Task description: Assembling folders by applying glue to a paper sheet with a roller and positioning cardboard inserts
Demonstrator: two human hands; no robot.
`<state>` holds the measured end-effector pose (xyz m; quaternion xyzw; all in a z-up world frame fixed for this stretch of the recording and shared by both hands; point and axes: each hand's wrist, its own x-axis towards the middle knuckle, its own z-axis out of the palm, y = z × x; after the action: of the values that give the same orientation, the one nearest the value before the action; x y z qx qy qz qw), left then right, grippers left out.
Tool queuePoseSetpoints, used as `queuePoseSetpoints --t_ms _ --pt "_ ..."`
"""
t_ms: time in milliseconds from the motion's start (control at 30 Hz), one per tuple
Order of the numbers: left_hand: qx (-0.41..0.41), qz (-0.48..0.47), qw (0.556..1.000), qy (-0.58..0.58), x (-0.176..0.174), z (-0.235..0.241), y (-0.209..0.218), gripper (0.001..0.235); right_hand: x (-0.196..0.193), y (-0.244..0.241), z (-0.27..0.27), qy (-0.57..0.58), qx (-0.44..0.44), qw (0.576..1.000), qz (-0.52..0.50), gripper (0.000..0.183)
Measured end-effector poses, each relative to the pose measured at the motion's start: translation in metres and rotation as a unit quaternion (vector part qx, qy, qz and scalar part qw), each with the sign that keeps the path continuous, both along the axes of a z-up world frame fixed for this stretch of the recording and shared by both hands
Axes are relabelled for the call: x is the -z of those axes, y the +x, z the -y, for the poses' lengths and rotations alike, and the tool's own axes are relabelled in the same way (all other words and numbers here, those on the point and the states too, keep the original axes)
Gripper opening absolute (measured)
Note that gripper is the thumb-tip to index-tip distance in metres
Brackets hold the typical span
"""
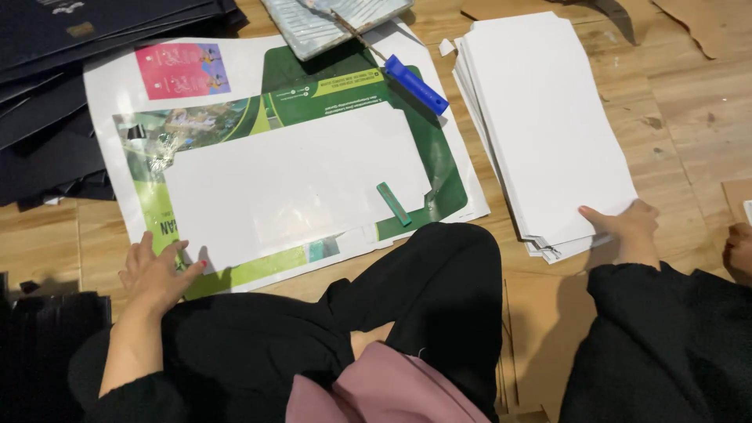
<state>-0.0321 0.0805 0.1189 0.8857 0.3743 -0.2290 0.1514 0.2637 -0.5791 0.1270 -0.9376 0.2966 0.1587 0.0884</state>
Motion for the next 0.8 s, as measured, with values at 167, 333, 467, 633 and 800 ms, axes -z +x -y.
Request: queuePoseSetpoints --t_ms 167,333,467,633,800 --pt "0.021 0.003 1.0 -0.02 -0.004 0.01 0.006 0.054 -0.027 -0.007 -0.011 0.046 0.059 0.997 -0.035 0.11" --pt "0.056 -0.036 0.998 0.021 0.015 0.003 0.002 0.055 -0.004 0.01 0.021 0.034 0.045 0.998 -0.032 0.103" --pt "0.051 -0.058 0.997 0.028 0.025 -0.003 0.003 0.056 -0.014 0.014 0.015 -0.013 0.029 0.998 -0.055 0.112" --pt "0.051 -0.084 0.995 0.033 0.041 -0.009 0.0 0.052 0.013 0.026 0.03 -0.107 0.011 0.994 -0.03 0.121" --pt "0.046 -0.108 0.993 0.028 0.028 -0.003 0.004 0.051 0.028 0.037 0.038 -0.113 0.061 0.99 0.053 0.096"
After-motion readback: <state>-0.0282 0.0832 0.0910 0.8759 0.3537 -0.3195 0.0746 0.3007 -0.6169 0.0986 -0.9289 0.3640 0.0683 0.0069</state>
